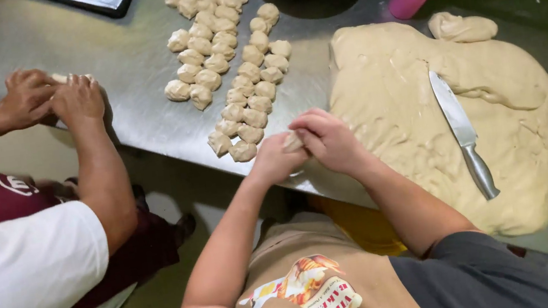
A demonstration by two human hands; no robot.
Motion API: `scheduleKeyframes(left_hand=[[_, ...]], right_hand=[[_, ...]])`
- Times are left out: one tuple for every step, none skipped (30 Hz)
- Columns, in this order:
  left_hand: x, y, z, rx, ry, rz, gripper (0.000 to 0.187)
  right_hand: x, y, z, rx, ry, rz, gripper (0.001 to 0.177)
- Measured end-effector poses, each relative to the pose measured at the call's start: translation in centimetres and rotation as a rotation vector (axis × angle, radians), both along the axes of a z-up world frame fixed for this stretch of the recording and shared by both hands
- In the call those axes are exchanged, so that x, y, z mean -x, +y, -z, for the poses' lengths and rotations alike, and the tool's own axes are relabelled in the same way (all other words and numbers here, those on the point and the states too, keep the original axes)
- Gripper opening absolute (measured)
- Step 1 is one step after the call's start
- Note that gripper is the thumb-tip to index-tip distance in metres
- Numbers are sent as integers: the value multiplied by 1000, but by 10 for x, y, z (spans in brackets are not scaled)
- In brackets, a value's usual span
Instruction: The person is portioning a large mass of dough into small, uniform balls by cutting and rolling them on a metal table.
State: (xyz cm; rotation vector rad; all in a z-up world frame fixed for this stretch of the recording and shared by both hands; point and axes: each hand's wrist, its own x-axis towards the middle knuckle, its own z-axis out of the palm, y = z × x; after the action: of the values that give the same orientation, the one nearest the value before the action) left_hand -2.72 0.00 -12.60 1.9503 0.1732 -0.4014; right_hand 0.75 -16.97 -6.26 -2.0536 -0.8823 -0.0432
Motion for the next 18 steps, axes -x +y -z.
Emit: scheduleKeyframes(left_hand=[[-19,-11,9,-2,-2,12,44],[-26,-27,23,-178,-42,104,36],[-33,-43,38,-352,-85,198,32],[-41,-50,34,-352,-86,196,32],[-49,-56,30,-382,-147,181,32],[-48,-61,30,-410,-188,154,36],[-46,-61,15,-409,-170,140,36],[-48,-63,-1,-466,-193,141,39],[-50,-66,-18,-523,-216,144,43],[-57,-62,-16,-526,-210,120,43],[-64,-59,-14,-628,-174,184,42],[-71,-57,-11,-725,-132,252,43],[-77,-52,-5,-724,-121,232,43],[-85,-44,0,-767,-44,188,40],[-93,-35,4,-808,35,145,37],[-82,-29,-24,-813,45,132,37],[-72,-23,-53,-684,43,57,45],[-59,-20,-81,-553,43,-6,58]], right_hand=[[-11,-2,7,-2,-2,12,19],[-13,-9,17,129,21,99,21],[-15,-16,29,260,45,184,24],[-15,-18,21,261,43,183,24],[-16,-21,13,436,110,202,46],[-10,-22,9,616,188,201,71],[-13,-20,2,621,197,180,71],[-20,-20,-6,639,230,165,74],[-27,-21,-14,657,262,150,78],[-30,-23,-19,658,253,127,78],[-33,-25,-25,653,276,34,70],[-37,-28,-31,649,304,-57,62],[-34,-31,-43,654,300,-79,62],[-33,-32,-55,587,569,-292,48],[-32,-33,-68,514,835,-505,37],[-82,-31,-34,514,834,-523,37],[-129,-29,0,246,468,-491,25],[-169,-25,37,-25,114,-430,20]])
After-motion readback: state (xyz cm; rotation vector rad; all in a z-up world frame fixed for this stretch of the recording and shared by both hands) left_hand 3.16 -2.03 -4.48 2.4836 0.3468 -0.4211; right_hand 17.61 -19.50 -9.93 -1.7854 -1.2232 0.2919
